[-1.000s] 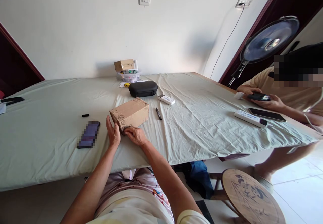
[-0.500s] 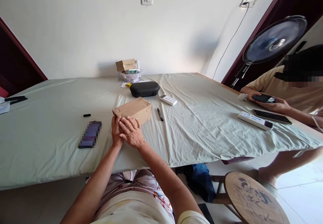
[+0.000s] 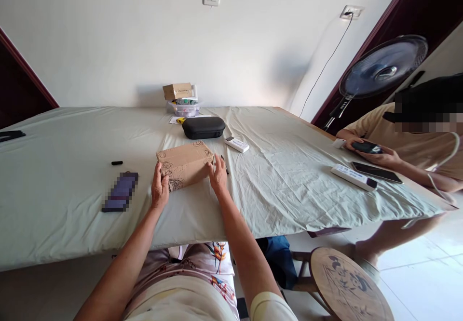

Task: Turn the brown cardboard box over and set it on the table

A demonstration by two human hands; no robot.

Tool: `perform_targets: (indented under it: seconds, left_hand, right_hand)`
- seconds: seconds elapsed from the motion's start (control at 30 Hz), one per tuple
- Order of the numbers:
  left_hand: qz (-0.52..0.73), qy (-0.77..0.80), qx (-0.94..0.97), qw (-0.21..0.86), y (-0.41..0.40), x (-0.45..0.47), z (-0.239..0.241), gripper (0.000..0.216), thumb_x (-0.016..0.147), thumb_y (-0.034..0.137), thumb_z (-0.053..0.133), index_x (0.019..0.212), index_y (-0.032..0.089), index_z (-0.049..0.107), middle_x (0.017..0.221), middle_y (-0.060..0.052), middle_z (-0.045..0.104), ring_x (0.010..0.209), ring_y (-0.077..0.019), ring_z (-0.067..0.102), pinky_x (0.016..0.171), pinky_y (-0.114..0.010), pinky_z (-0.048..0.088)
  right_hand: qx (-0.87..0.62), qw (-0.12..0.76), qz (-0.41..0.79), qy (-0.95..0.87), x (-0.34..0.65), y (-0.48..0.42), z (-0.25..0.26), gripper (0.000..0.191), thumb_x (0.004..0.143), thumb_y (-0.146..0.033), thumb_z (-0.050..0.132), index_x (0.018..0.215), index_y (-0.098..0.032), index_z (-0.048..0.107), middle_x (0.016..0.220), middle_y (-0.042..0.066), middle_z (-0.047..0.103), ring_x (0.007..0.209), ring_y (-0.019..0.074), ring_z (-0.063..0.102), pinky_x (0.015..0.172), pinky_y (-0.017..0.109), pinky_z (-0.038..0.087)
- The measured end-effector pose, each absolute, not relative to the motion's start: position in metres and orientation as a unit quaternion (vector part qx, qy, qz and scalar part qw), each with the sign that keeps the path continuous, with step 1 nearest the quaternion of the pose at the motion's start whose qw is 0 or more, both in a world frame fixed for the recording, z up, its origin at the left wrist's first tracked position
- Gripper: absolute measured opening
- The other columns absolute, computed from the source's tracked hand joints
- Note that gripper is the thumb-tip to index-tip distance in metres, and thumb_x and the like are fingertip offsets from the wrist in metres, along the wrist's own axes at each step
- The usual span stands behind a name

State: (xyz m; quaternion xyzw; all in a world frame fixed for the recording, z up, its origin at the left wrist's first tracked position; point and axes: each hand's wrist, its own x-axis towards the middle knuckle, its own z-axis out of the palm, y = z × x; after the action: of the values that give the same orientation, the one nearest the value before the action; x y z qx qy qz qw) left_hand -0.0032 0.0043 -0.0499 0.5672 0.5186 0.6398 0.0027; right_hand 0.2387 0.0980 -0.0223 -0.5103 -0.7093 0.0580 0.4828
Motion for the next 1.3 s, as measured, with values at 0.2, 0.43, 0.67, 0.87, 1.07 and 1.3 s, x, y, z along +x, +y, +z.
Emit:
perform_targets:
  seconds: [0.2,0.43,0.67,0.87,1.07,1.3]
  left_hand:
    - [0.577,0.652,0.489,0.049,0.009,-0.011,-0.061,0.062,0.095,0.032,0.058,0.154,0.013,0.046,0.15,-0.024,0.061,0.142,-0.0329,0.058,0.119,-0.048,0.048]
    - [0.495,0.719,0.484,0.067,0.011,-0.013,-0.062,0.048,0.085,0.026,0.063,0.131,0.012,0.059,0.129,-0.024,0.069,0.126,-0.0385,0.067,0.107,-0.056,0.053]
    - [0.555,0.682,0.475,0.042,0.009,-0.015,-0.06,0.039,0.089,0.033,0.06,0.125,0.015,0.062,0.118,-0.019,0.073,0.113,-0.0325,0.071,0.101,-0.048,0.056]
    - [0.65,0.585,0.481,-0.057,0.001,-0.014,-0.054,0.052,0.103,0.056,0.041,0.128,0.017,0.062,0.119,-0.017,0.069,0.108,-0.0262,0.068,0.098,-0.041,0.054]
    - [0.635,0.61,0.473,-0.032,0.003,-0.014,-0.053,0.059,0.099,0.063,0.05,0.131,0.015,0.061,0.121,-0.02,0.066,0.114,-0.0301,0.066,0.102,-0.044,0.055]
    - [0.579,0.628,0.5,-0.144,-0.003,-0.001,-0.045,0.062,0.102,0.052,0.051,0.148,0.01,0.054,0.149,-0.028,0.057,0.145,-0.0389,0.051,0.122,-0.058,0.038]
  right_hand:
    - [-0.494,0.449,0.167,-0.726,0.229,0.086,-0.043,0.033,0.103,-0.047,0.05,0.113,-0.022,0.069,0.102,0.008,0.075,0.087,0.0211,0.068,0.08,0.031,0.053]
    - [-0.523,0.376,0.159,-0.748,0.227,0.084,-0.04,0.015,0.096,-0.031,0.06,0.106,-0.021,0.068,0.1,0.008,0.074,0.084,0.019,0.068,0.08,0.029,0.052]
    - [-0.508,0.429,0.206,-0.718,0.229,0.081,-0.032,0.019,0.093,-0.037,0.064,0.101,-0.02,0.069,0.089,0.005,0.071,0.078,0.019,0.066,0.077,0.031,0.052]
    - [-0.417,0.592,0.235,-0.648,0.235,0.065,-0.017,0.05,0.101,-0.061,0.047,0.122,-0.019,0.066,0.073,0.0,0.058,0.068,0.0185,0.058,0.068,0.032,0.051]
    - [-0.392,0.581,0.236,-0.673,0.229,0.06,-0.015,0.052,0.101,-0.063,0.048,0.123,-0.021,0.067,0.081,0.001,0.06,0.07,0.0176,0.057,0.069,0.032,0.052]
    - [-0.433,0.596,0.034,-0.675,0.228,0.058,-0.015,0.043,0.104,-0.052,0.048,0.125,-0.022,0.07,0.112,0.014,0.072,0.098,0.0269,0.067,0.092,0.044,0.054]
